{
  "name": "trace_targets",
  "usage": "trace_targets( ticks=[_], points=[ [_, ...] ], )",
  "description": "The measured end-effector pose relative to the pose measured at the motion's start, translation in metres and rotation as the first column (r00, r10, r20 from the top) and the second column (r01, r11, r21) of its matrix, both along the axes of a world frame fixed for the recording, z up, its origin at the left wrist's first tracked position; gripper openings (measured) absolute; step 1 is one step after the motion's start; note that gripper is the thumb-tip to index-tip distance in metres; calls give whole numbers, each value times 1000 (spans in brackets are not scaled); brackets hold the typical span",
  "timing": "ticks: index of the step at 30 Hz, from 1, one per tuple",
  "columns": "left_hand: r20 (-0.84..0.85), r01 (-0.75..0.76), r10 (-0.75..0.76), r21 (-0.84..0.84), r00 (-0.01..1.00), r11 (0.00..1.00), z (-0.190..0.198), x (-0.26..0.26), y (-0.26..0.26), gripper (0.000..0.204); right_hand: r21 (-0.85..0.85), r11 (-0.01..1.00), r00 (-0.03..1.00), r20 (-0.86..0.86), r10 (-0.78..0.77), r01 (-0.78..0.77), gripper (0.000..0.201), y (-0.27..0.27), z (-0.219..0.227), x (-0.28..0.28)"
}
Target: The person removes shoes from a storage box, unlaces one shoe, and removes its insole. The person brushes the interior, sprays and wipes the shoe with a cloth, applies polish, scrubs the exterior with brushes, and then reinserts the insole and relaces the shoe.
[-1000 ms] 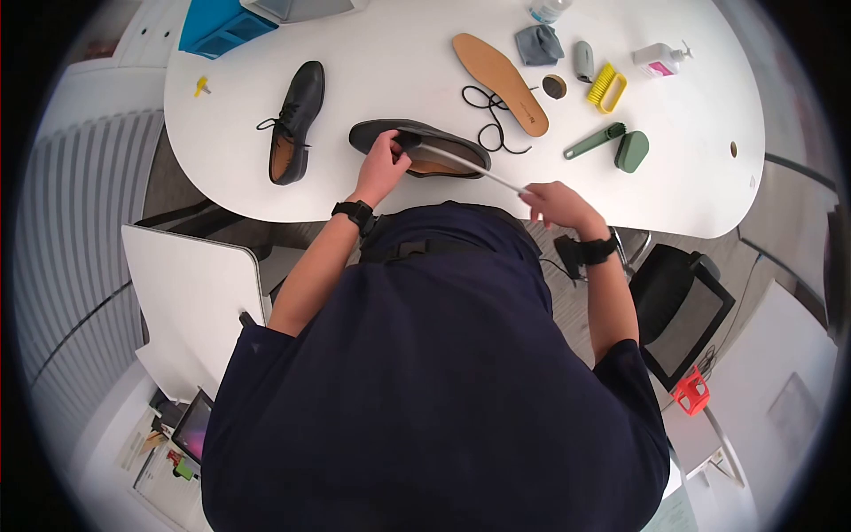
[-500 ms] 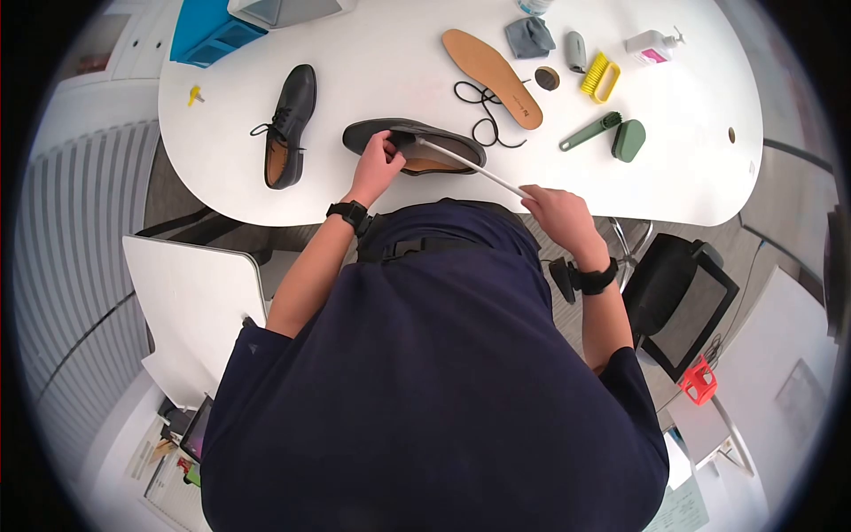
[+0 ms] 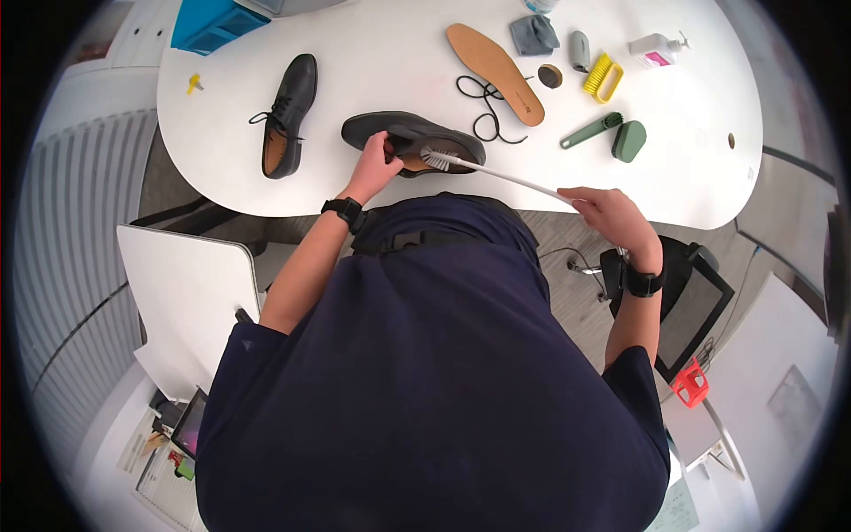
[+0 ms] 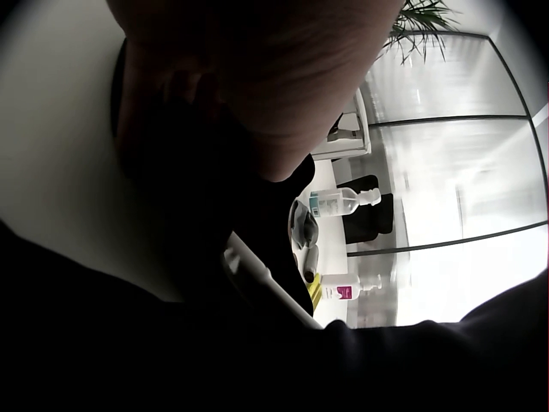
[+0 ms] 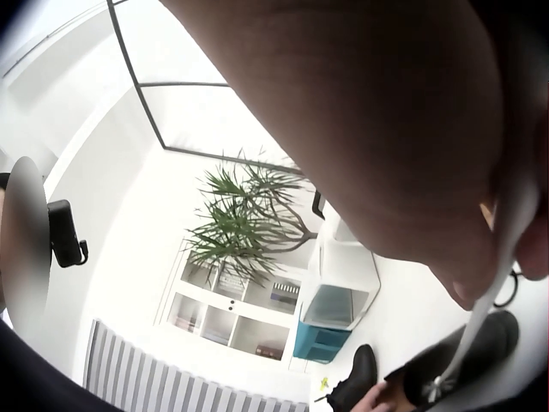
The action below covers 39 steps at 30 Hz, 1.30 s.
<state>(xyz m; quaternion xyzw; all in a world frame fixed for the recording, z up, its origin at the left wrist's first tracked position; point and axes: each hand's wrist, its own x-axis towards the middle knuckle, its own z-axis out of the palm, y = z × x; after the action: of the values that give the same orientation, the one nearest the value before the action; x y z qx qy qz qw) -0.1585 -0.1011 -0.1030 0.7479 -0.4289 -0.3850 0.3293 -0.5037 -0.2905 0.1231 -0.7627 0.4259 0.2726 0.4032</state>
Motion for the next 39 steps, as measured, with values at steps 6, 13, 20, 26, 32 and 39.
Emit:
trace_targets(
  ticks=[6, 13, 20, 26, 32, 39],
  points=[
    [160, 79, -90, 75, 983, 994, 41, -11, -19, 53, -245, 963, 966, 201, 163, -111, 27, 20, -17, 8],
    [456, 115, -114, 27, 882, 993, 106, 0, -41, 41, -273, 960, 966, 225, 129, -65, 28, 16, -17, -2],
    [556, 234, -199, 9, 807, 972, 138, -3, -54, 40, -289, 954, 967, 208, 151, -87, 27, 14, -26, -9],
    [414, 415, -377, -2, 828, 910, 157, -22, -52, 37, -170, 984, 978, 188, 85, -53, 27, 19, -13, -13],
    [178, 587, -572, -47, 801, 808, 152, -49, -58, 38, -273, 955, 966, 188, 175, -120, 25, 46, -2, -11],
    [285, 356, -301, -169, 910, 919, 139, -39, -84, 31, -593, 786, 949, 112, 296, -175, 43, 60, 11, -14]
  ],
)
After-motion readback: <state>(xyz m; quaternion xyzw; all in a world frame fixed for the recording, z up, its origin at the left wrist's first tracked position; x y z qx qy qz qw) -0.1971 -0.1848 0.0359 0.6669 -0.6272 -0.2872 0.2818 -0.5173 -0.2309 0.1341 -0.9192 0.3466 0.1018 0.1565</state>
